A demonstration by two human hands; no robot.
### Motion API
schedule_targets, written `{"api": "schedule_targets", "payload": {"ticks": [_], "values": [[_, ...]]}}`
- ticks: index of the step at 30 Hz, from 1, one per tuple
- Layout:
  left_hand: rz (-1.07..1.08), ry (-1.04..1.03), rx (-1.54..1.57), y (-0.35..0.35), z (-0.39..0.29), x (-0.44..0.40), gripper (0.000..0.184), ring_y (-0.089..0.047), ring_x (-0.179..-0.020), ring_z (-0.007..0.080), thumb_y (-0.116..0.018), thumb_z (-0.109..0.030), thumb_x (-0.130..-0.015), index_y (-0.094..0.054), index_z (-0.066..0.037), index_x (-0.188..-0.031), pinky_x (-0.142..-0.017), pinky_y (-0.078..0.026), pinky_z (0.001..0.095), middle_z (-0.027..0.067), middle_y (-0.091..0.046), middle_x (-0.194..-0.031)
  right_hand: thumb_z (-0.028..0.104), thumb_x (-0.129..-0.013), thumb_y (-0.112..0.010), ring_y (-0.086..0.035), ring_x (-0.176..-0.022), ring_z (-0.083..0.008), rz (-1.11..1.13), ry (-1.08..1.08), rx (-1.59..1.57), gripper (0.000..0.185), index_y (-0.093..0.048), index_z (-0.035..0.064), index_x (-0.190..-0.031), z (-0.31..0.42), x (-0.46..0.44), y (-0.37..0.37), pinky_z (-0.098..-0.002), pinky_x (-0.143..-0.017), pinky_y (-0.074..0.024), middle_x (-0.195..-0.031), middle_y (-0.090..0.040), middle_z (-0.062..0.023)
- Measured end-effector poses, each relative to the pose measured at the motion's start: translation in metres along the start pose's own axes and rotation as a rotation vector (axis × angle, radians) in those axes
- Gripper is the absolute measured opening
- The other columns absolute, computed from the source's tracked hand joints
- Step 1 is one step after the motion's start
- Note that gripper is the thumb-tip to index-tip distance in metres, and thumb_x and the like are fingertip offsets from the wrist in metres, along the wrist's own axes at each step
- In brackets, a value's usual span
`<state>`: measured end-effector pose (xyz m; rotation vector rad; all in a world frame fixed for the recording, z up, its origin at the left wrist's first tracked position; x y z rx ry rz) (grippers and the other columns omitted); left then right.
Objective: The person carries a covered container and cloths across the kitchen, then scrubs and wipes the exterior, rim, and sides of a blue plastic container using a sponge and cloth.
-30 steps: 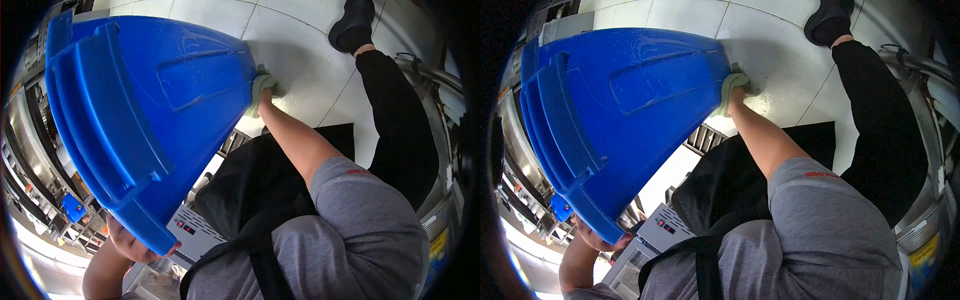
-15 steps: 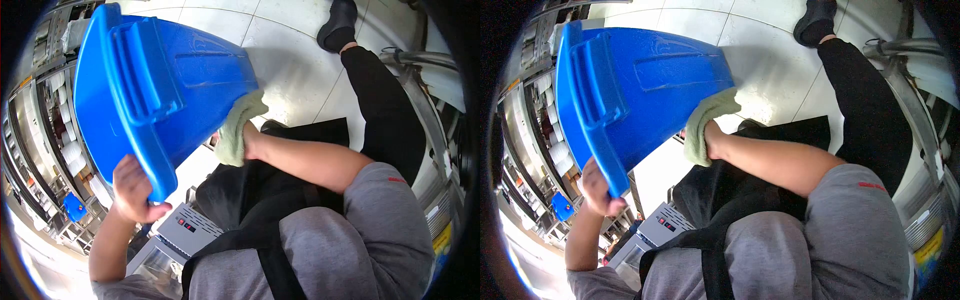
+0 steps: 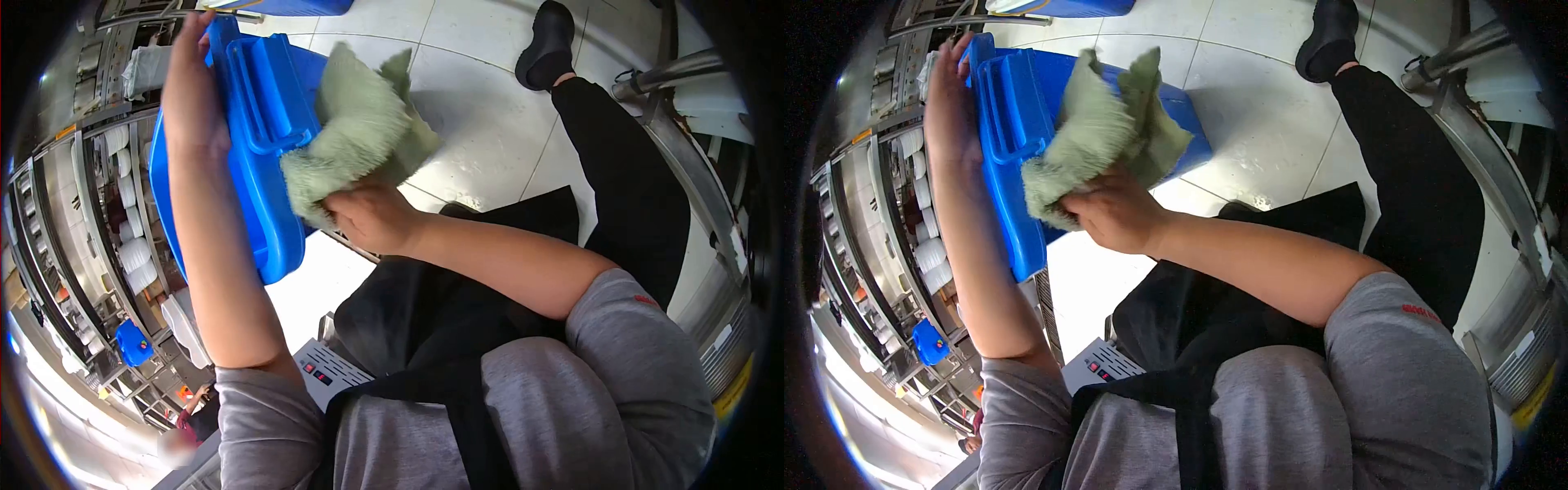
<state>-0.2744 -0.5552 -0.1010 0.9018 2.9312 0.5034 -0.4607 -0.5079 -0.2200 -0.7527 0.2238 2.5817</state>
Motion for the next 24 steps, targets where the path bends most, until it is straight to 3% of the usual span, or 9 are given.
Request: {"api": "schedule_targets", "payload": {"ticks": [2,4,5,6,9,12,17,18,24], "values": [[0.038,-0.018,0.089,-0.006,-0.009,0.01,0.051,-0.054,-0.109,0.0246,-0.042,-0.042,-0.097,-0.046,-0.004,-0.13,-0.095,-0.044,0.0389,0.0127,-0.052,-0.121,0.007,-0.075,-0.06,-0.046,-0.11,-0.0368,0.093,-0.082,-0.039,0.014,-0.062,0.0069,-0.089,-0.025,0.012,-0.019,-0.0476,-0.094,-0.035,-0.112,-0.054,-0.0168],[0.054,-0.019,0.033,-0.005,-0.002,0.005,0.051,-0.054,-0.11,0.0246,-0.036,-0.041,-0.099,-0.044,-0.004,-0.132,-0.096,-0.044,0.0387,0.0133,-0.052,-0.121,0.008,-0.076,-0.059,-0.048,-0.104,-0.0358,-0.116,-0.068,0.122,0.011,-0.062,0.0065,-0.086,-0.026,0.019,-0.015,-0.0465,-0.09,-0.037,-0.106,-0.055,-0.017],[0.036,-0.022,0.044,-0.004,0.001,0.005,0.052,-0.054,-0.11,0.0242,-0.035,-0.042,-0.099,-0.043,-0.004,-0.133,-0.096,-0.044,0.0385,0.0135,-0.053,-0.121,0.007,-0.076,-0.06,-0.049,-0.1,-0.0354,-0.143,-0.187,0.208,0.012,-0.062,0.0058,-0.088,-0.035,0.024,-0.01,-0.0447,-0.086,-0.0392,-0.105,-0.054,-0.018],[0.022,-0.028,0.057,-0.004,0.0,0.005,0.052,-0.054,-0.11,0.0238,-0.034,-0.042,-0.099,-0.043,-0.004,-0.133,-0.097,-0.043,0.0382,0.0136,-0.053,-0.12,0.006,-0.077,-0.06,-0.049,-0.101,-0.0359,-0.083,-0.531,-0.083,0.014,-0.063,0.0044,-0.091,-0.063,0.03,-0.014,-0.0442,-0.084,-0.0406,-0.107,-0.053,-0.0191],[0.037,-0.152,0.107,-0.02,-0.009,0.019,0.051,-0.06,-0.1,0.0186,-0.038,-0.041,-0.099,-0.046,-0.002,-0.131,-0.087,-0.05,0.0314,0.0127,-0.057,-0.116,0.004,-0.076,-0.06,-0.051,-0.099,-0.0349,-0.265,-0.042,0.037,0.016,-0.063,0.0034,-0.092,-0.039,0.027,0.01,-0.0445,-0.084,-0.0421,-0.105,-0.054,-0.0157],[0.055,-0.186,0.107,-0.017,-0.006,0.018,0.051,-0.06,-0.098,0.0179,-0.038,-0.042,-0.099,-0.047,-0.002,-0.13,-0.083,-0.051,0.0316,0.0114,-0.058,-0.112,0.003,-0.073,-0.061,-0.054,-0.095,-0.0336,-0.224,0.123,0.096,0.016,-0.063,0.005,-0.089,-0.006,-0.002,0.014,-0.0427,-0.081,-0.0449,-0.101,-0.055,-0.0135],[0.08,-0.075,0.14,-0.013,-0.004,0.015,0.056,-0.06,-0.098,0.0188,-0.04,-0.048,-0.097,-0.048,-0.003,-0.129,-0.081,-0.052,0.0318,0.0139,-0.05,-0.125,0.004,-0.072,-0.061,-0.058,-0.086,-0.0327,-0.277,0.095,0.223,0.019,-0.065,0.0051,-0.09,-0.036,0.0,0.007,-0.0419,-0.072,-0.0482,-0.097,-0.058,-0.0135],[-0.058,-0.188,0.029,-0.012,-0.01,0.024,0.057,-0.06,-0.097,0.0198,-0.04,-0.049,-0.096,-0.047,-0.004,-0.131,-0.08,-0.053,0.0318,0.0145,-0.047,-0.127,0.004,-0.072,-0.061,-0.058,-0.086,-0.0327,-0.27,0.11,0.228,0.019,-0.065,0.0051,-0.09,-0.035,0.002,0.01,-0.0419,-0.072,-0.0482,-0.097,-0.058,-0.0135],[0.03,-0.098,0.113,-0.008,-0.005,0.022,0.058,-0.061,-0.095,0.0189,-0.041,-0.049,-0.096,-0.045,-0.005,-0.133,-0.076,-0.053,0.0316,0.0152,-0.051,-0.122,0.003,-0.072,-0.059,-0.058,-0.089,-0.0349,-0.205,0.039,0.377,0.022,-0.064,0.0034,-0.094,-0.022,-0.011,0.017,-0.0405,-0.072,-0.0498,-0.099,-0.057,-0.0153]]}}
Point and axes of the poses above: each hand's wrist, its own x-axis away from the middle knuckle, its own y-axis out of the back of the hand, z = x × y, the point moved 6 cm from there along -x, towards the middle knuckle
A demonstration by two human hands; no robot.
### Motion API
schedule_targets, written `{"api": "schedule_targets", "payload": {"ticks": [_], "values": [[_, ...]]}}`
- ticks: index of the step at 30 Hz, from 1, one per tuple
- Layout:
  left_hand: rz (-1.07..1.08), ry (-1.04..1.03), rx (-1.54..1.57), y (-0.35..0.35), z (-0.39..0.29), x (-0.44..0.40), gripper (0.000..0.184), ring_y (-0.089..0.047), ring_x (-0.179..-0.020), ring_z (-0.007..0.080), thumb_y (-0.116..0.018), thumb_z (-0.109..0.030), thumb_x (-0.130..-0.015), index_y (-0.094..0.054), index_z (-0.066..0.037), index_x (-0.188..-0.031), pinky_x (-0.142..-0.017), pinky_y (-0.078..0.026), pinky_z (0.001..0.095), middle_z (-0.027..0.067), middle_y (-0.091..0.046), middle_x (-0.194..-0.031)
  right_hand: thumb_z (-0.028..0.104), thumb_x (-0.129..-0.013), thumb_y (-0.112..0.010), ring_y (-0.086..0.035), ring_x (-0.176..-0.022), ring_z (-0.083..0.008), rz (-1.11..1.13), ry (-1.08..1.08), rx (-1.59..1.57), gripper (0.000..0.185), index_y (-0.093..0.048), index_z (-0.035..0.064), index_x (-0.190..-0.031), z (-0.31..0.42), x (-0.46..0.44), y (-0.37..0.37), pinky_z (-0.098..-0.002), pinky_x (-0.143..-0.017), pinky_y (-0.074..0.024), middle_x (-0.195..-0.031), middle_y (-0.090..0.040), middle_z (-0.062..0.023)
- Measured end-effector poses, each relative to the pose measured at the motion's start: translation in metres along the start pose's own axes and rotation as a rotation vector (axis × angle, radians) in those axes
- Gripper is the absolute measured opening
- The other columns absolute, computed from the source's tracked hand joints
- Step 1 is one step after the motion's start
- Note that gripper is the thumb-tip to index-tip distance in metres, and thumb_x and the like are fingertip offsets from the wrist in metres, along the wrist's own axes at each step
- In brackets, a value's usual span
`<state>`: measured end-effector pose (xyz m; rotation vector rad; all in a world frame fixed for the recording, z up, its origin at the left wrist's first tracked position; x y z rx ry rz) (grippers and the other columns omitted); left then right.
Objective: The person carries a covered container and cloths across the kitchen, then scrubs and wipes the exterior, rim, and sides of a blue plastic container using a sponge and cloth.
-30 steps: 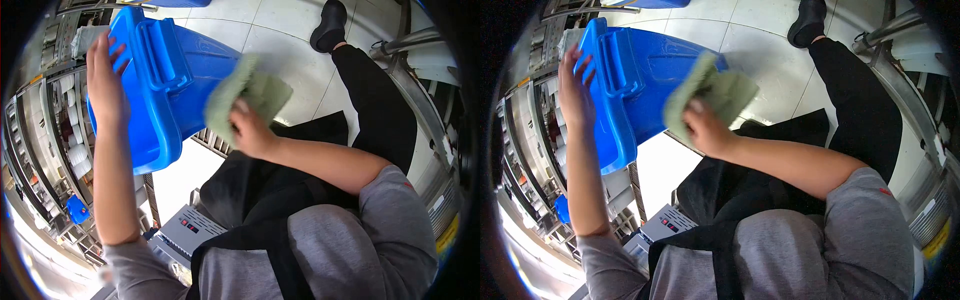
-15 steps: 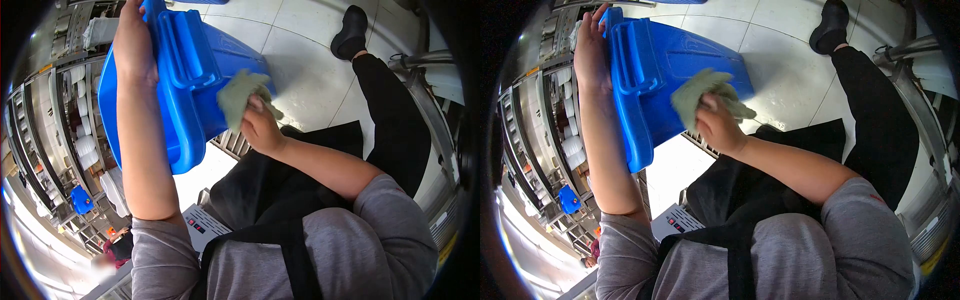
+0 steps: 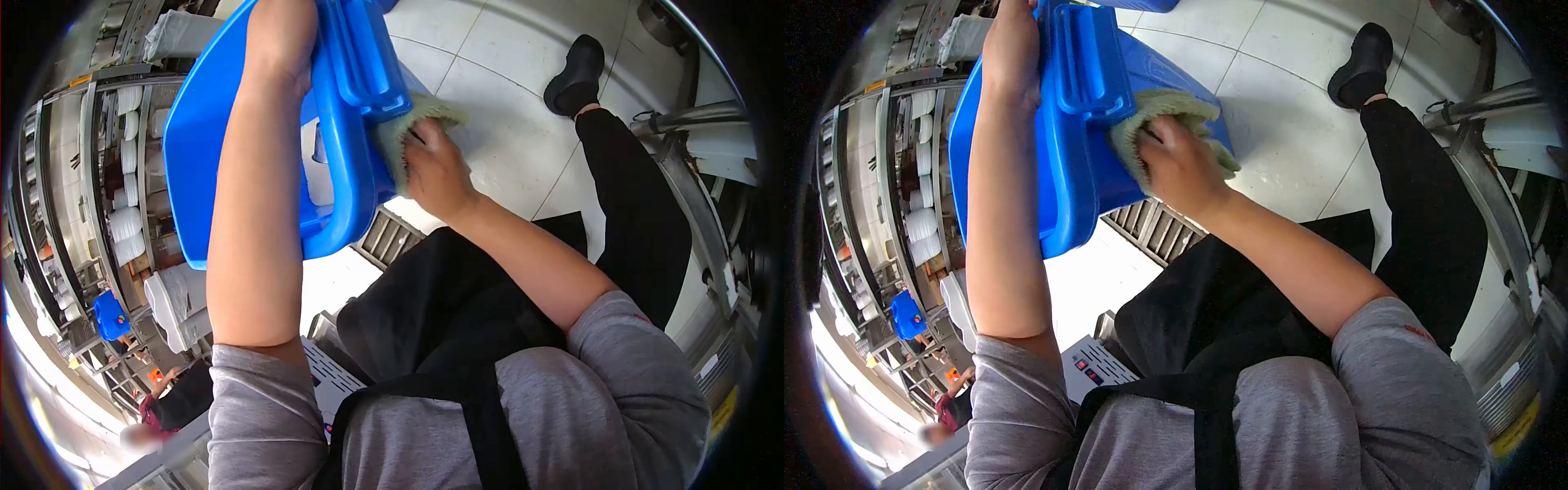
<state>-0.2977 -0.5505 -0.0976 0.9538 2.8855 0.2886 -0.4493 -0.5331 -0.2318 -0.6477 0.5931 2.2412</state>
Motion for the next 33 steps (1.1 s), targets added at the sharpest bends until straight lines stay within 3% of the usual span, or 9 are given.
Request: {"api": "schedule_targets", "payload": {"ticks": [4,10,13,15,16,18,19,25,33], "values": [[-0.018,-0.027,-0.132,-0.004,-0.012,0.011,0.057,-0.061,-0.088,0.0165,-0.041,-0.048,-0.095,-0.048,-0.005,-0.132,-0.073,-0.051,0.0295,0.0143,-0.058,-0.113,0.006,-0.07,-0.062,-0.059,-0.087,-0.0318,0.041,0.103,0.017,0.015,-0.066,0.0056,-0.085,0.001,0.026,0.003,-0.0398,-0.07,-0.0499,-0.095,-0.057,-0.0135],[0.02,-0.088,-0.172,-0.005,-0.013,0.014,0.059,-0.061,-0.092,0.0167,-0.041,-0.047,-0.095,-0.047,-0.004,-0.135,-0.081,-0.048,0.0284,0.0153,-0.055,-0.124,0.016,-0.078,-0.057,-0.055,-0.098,-0.0327,0.126,0.142,0.208,0.017,-0.07,0.0141,-0.088,0.002,0.0,-0.005,-0.0449,-0.081,-0.045,-0.096,-0.057,-0.0127],[-0.122,-0.027,-0.254,-0.003,-0.016,0.004,0.059,-0.059,-0.099,0.0174,-0.04,-0.048,-0.095,-0.048,-0.004,-0.134,-0.085,-0.046,0.0283,0.0149,-0.054,-0.126,0.015,-0.077,-0.057,-0.06,-0.087,-0.031,0.132,0.15,0.278,0.019,-0.071,0.0157,-0.09,0.005,-0.003,0.0,-0.0441,-0.074,-0.0478,-0.087,-0.059,-0.0107],[-0.136,0.117,-0.276,-0.008,-0.014,0.014,0.059,-0.057,-0.102,0.0176,-0.039,-0.047,-0.095,-0.048,-0.004,-0.134,-0.087,-0.045,0.0283,0.0147,-0.053,-0.128,0.008,-0.065,-0.059,-0.062,-0.065,-0.0301,0.19,0.091,0.216,0.012,-0.068,0.0096,-0.073,0.013,-0.005,-0.002,-0.0424,-0.057,-0.0497,-0.069,-0.06,-0.0104],[-0.134,0.133,-0.282,-0.001,-0.004,0.01,0.059,-0.057,-0.102,0.0176,-0.039,-0.047,-0.095,-0.048,-0.004,-0.134,-0.087,-0.045,0.0283,0.0147,-0.053,-0.128,0.008,-0.065,-0.059,-0.062,-0.065,-0.0301,0.195,0.076,0.209,0.012,-0.068,0.0096,-0.073,0.013,-0.002,-0.001,-0.0424,-0.057,-0.0497,-0.069,-0.06,-0.0104],[-0.128,-0.114,-0.389,0.005,-0.012,-0.003,0.059,-0.058,-0.101,0.0177,-0.038,-0.046,-0.096,-0.047,-0.003,-0.134,-0.087,-0.045,0.0286,0.0146,-0.054,-0.127,0.008,-0.066,-0.058,-0.059,-0.052,-0.0297,0.166,0.122,0.24,0.014,-0.069,0.0105,-0.075,0.012,-0.005,0.004,-0.0414,-0.051,-0.0487,-0.059,-0.058,-0.0088],[-0.149,-0.004,-0.254,-0.006,-0.012,0.011,0.057,-0.058,-0.101,0.0182,-0.037,-0.045,-0.096,-0.047,-0.004,-0.134,-0.087,-0.045,0.0284,0.0148,-0.054,-0.126,0.008,-0.065,-0.059,-0.059,-0.052,-0.03,0.156,0.126,0.231,0.014,-0.068,0.0108,-0.075,0.009,-0.003,0.004,-0.0419,-0.051,-0.0484,-0.059,-0.057,-0.0097],[-0.009,-0.064,-0.246,-0.011,-0.016,0.023,0.054,-0.06,-0.094,0.016,-0.038,-0.045,-0.096,-0.048,-0.007,-0.133,-0.081,-0.048,0.0284,0.0143,-0.057,-0.118,0.009,-0.066,-0.059,-0.059,-0.055,-0.0299,0.061,0.173,0.16,0.013,-0.067,0.0101,-0.076,0.016,-0.009,0.009,-0.0439,-0.056,-0.0481,-0.057,-0.055,-0.0088],[-0.079,0.012,-0.133,-0.003,0.001,-0.002,0.055,-0.062,-0.081,0.0152,-0.037,-0.046,-0.097,-0.047,-0.004,-0.131,-0.073,-0.05,0.0274,0.0113,-0.062,-0.106,0.006,-0.066,-0.059,-0.06,-0.065,-0.0315,0.154,0.063,0.142,0.014,-0.067,0.011,-0.076,0.01,0.0,0.007,-0.0441,-0.058,-0.0483,-0.066,-0.058,-0.0104]]}}
Point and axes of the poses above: each hand's wrist, its own x-axis away from the middle knuckle, its own y-axis out of the back of the hand, z = x × y, the point moved 6 cm from there along -x, towards the middle knuckle
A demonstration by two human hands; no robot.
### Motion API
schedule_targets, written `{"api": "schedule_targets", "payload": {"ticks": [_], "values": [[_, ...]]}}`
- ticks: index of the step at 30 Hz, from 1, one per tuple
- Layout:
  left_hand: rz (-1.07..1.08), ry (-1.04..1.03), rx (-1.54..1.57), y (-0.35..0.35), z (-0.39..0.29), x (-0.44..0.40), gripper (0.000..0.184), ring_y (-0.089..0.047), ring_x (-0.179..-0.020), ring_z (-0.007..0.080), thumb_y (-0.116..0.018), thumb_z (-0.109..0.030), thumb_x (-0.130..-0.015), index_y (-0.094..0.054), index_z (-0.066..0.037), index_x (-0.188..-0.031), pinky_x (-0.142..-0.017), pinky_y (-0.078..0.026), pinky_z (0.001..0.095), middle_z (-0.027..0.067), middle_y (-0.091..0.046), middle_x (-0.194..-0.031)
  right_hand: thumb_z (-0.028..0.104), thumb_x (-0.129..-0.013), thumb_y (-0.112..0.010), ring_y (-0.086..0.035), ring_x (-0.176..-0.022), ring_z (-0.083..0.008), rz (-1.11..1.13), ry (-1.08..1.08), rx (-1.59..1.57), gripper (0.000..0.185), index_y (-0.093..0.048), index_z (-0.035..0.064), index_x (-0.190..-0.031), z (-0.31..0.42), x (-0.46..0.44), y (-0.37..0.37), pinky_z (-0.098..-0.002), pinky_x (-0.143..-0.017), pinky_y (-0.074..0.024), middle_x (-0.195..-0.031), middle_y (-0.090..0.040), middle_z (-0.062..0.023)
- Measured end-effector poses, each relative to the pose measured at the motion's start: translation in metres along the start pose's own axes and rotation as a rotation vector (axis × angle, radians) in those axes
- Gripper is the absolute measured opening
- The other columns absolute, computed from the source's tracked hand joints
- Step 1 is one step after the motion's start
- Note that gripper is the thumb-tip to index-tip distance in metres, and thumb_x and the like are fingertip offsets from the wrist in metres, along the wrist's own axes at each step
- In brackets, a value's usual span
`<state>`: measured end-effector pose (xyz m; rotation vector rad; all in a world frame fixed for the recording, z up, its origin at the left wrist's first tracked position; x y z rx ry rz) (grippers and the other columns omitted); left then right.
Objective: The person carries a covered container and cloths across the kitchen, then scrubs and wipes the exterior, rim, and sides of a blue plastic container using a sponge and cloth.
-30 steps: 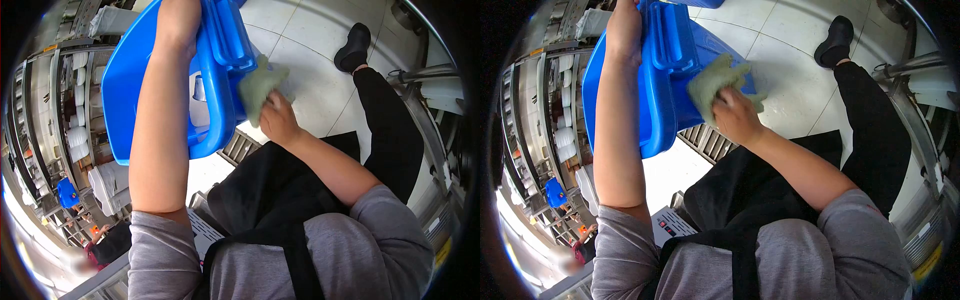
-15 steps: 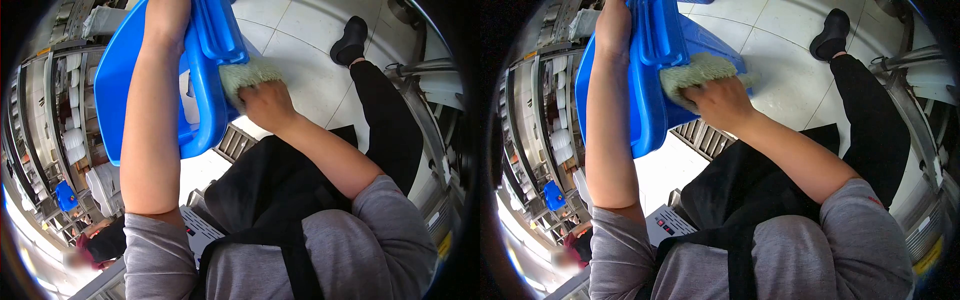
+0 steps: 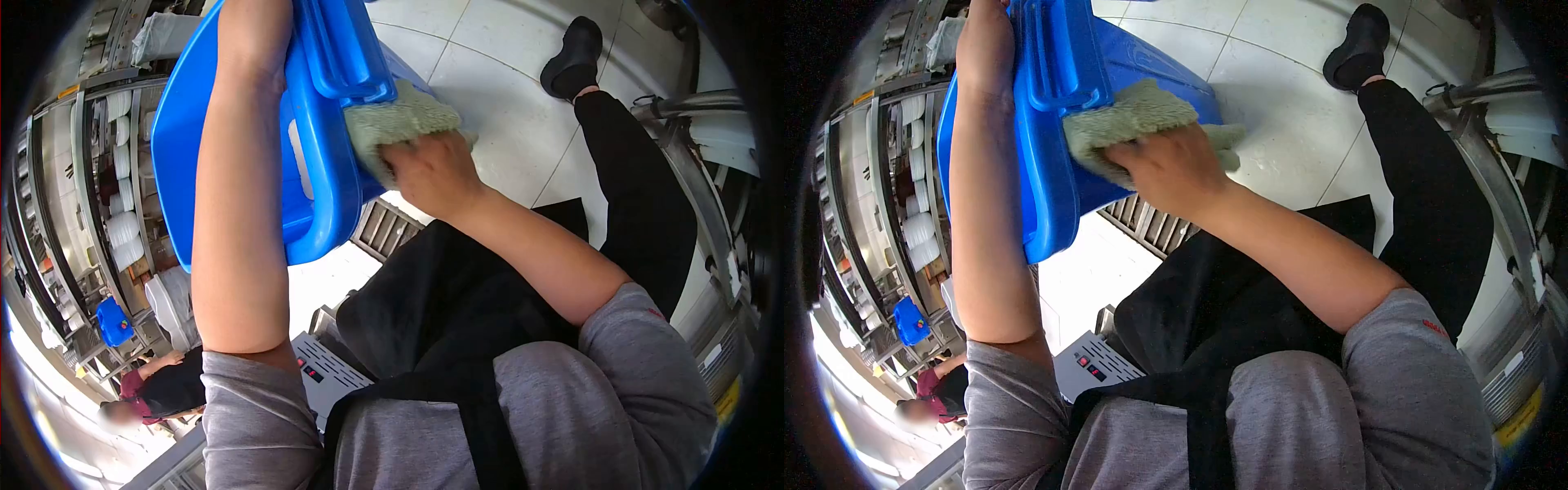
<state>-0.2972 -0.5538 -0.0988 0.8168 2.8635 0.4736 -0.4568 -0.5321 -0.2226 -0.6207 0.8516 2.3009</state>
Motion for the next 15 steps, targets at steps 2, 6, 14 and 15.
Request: {"api": "schedule_targets", "payload": {"ticks": [2,6,14,15], "values": [[0.027,0.035,0.046,-0.002,-0.002,0.0,0.055,-0.062,-0.081,0.0153,-0.038,-0.046,-0.097,-0.047,-0.003,-0.131,-0.073,-0.05,0.0268,0.0111,-0.061,-0.107,0.006,-0.067,-0.059,-0.06,-0.065,-0.0313,-0.029,-0.001,0.023,0.015,-0.068,0.0117,-0.077,-0.002,-0.001,0.004,-0.0438,-0.058,-0.0483,-0.066,-0.058,-0.0101],[-0.016,-0.086,-0.034,-0.009,-0.012,0.017,0.055,-0.062,-0.082,0.0141,-0.038,-0.046,-0.097,-0.048,-0.003,-0.131,-0.072,-0.05,0.0253,0.0105,-0.061,-0.107,0.006,-0.067,-0.058,-0.061,-0.064,-0.0313,-0.105,0.039,-0.008,0.016,-0.068,0.011,-0.077,0.005,-0.007,0.004,-0.044,-0.059,-0.0484,-0.065,-0.06,-0.0117],[-0.112,-0.054,-0.128,-0.005,-0.017,0.018,0.055,-0.061,-0.087,0.014,-0.04,-0.046,-0.097,-0.048,-0.003,-0.131,-0.076,-0.049,0.0245,0.0108,-0.061,-0.111,0.008,-0.075,-0.058,-0.06,-0.086,-0.0333,-0.067,-0.219,-0.154,0.023,-0.064,0.0083,-0.098,-0.038,0.05,-0.001,-0.0431,-0.075,-0.0482,-0.089,-0.063,-0.0126],[-0.06,-0.032,-0.113,-0.011,-0.021,0.024,0.055,-0.061,-0.087,0.0142,-0.04,-0.046,-0.097,-0.048,-0.003,-0.131,-0.077,-0.049,0.0244,0.0109,-0.061,-0.112,0.008,-0.075,-0.058,-0.06,-0.086,-0.0333,-0.067,-0.221,-0.155,0.023,-0.064,0.0083,-0.098,-0.036,0.048,-0.001,-0.0431,-0.075,-0.0482,-0.089,-0.063,-0.0126]]}}
Point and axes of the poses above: each hand's wrist, its own x-axis away from the middle knuckle, its own y-axis out of the back of the hand, z = x × y, the point moved 6 cm from there along -x, towards the middle knuckle
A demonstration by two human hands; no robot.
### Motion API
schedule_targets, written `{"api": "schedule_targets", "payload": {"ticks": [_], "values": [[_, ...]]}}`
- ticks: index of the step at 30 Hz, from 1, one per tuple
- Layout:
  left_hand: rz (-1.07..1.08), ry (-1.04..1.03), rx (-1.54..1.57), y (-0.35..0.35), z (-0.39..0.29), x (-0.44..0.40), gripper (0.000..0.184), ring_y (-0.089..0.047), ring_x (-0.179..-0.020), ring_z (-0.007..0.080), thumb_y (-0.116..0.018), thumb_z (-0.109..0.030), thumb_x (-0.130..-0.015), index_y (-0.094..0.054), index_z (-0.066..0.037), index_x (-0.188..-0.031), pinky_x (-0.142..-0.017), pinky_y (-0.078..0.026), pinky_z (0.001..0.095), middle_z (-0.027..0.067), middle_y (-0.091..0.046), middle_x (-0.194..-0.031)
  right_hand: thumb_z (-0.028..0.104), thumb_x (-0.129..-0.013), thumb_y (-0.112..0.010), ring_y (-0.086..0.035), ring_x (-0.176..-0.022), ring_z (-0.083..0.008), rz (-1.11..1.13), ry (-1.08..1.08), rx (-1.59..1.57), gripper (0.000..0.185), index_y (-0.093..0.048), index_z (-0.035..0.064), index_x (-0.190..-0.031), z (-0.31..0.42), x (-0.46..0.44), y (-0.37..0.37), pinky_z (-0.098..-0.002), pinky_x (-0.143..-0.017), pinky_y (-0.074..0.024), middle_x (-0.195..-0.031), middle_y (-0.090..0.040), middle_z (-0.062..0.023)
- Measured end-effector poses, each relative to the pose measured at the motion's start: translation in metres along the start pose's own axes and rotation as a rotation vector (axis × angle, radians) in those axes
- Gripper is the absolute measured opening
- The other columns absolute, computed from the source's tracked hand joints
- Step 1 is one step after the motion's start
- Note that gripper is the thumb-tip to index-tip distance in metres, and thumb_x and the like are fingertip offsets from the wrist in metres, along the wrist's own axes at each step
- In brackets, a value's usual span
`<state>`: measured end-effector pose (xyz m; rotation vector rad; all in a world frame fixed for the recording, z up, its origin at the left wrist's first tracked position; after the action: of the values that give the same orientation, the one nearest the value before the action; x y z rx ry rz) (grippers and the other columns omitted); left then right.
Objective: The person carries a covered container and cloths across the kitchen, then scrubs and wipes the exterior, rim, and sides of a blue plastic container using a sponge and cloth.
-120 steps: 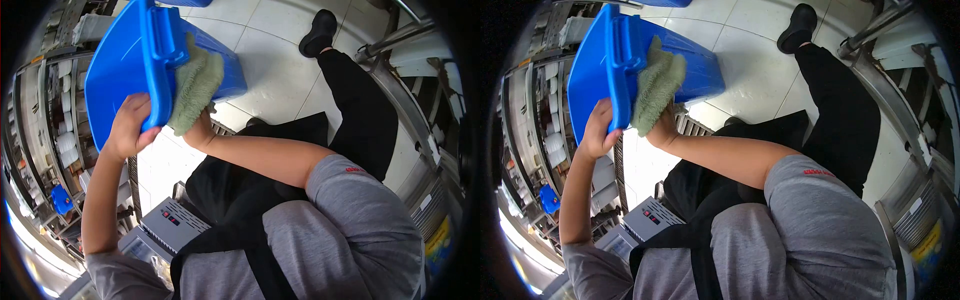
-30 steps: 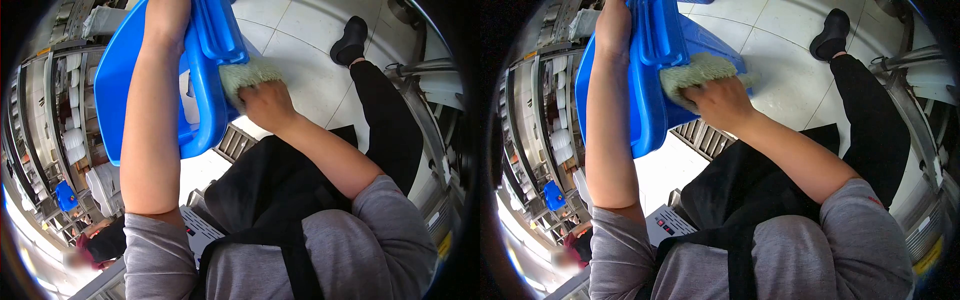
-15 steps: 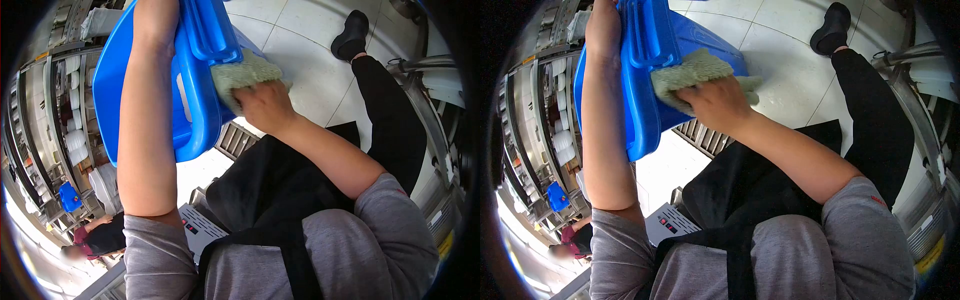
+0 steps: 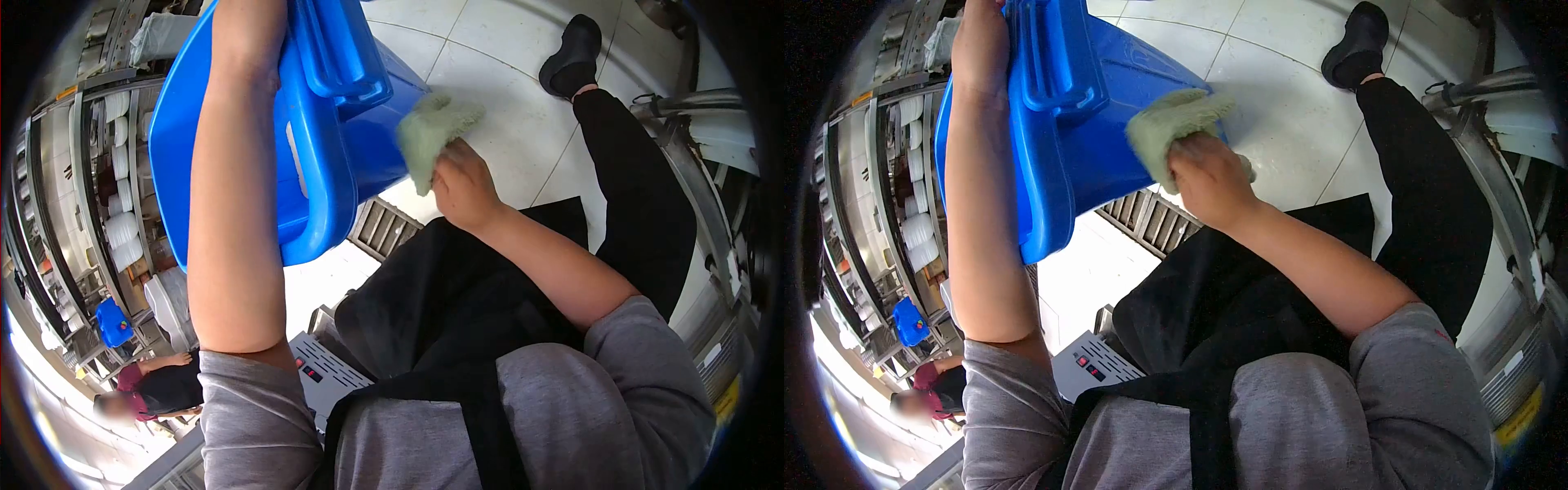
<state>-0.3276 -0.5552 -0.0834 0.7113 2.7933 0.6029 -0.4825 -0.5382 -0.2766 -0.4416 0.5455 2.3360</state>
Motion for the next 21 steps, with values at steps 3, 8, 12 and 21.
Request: {"api": "schedule_targets", "payload": {"ticks": [3,8,12,21], "values": [[0.074,-0.054,0.042,0.001,0.009,-0.004,0.056,-0.061,-0.089,0.0145,-0.04,-0.046,-0.097,-0.048,-0.002,-0.131,-0.078,-0.048,0.0246,0.0109,-0.061,-0.112,0.007,-0.074,-0.059,-0.059,-0.089,-0.034,-0.001,0.228,0.031,0.022,-0.065,0.0089,-0.096,0.033,-0.014,-0.003,-0.0443,-0.077,-0.0475,-0.092,-0.063,-0.0107],[0.11,-0.151,0.084,0.001,0.011,-0.006,0.056,-0.062,-0.088,0.0146,-0.04,-0.046,-0.097,-0.048,-0.002,-0.13,-0.078,-0.049,0.0246,0.0109,-0.062,-0.11,0.005,-0.069,-0.061,-0.061,-0.08,-0.0352,-0.019,0.215,0.132,0.013,-0.066,0.0062,-0.081,0.035,-0.029,-0.014,-0.0452,-0.068,-0.0492,-0.086,-0.063,-0.0147],[0.081,-0.116,0.046,-0.001,0.006,-0.003,0.057,-0.062,-0.089,0.0151,-0.039,-0.046,-0.097,-0.049,-0.001,-0.13,-0.079,-0.049,0.0246,0.0117,-0.062,-0.111,0.011,-0.071,-0.063,-0.063,-0.086,-0.0295,-0.038,0.234,0.128,0.024,-0.071,0.014,-0.094,0.036,-0.031,-0.015,-0.0413,-0.075,-0.0512,-0.093,-0.065,-0.009],[0.032,-0.115,-0.035,0.0,-0.002,0.004,0.058,-0.059,-0.098,0.0163,-0.04,-0.048,-0.096,-0.051,-0.002,-0.128,-0.085,-0.045,0.0264,0.0123,-0.059,-0.117,0.01,-0.078,-0.058,-0.041,-0.113,-0.0419,0.048,0.03,-0.206,0.026,-0.062,0.0059,-0.103,0.043,-0.009,-0.014,-0.0462,-0.092,-0.0343,-0.118,-0.044,-0.0224]]}}
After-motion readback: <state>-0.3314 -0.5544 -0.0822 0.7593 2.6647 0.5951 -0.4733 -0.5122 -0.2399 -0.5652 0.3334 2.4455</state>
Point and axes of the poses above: each hand's wrist, its own x-axis away from the middle knuckle, its own y-axis out of the back of the hand, z = x × y, the point moved 6 cm from there along -x, towards the middle knuckle
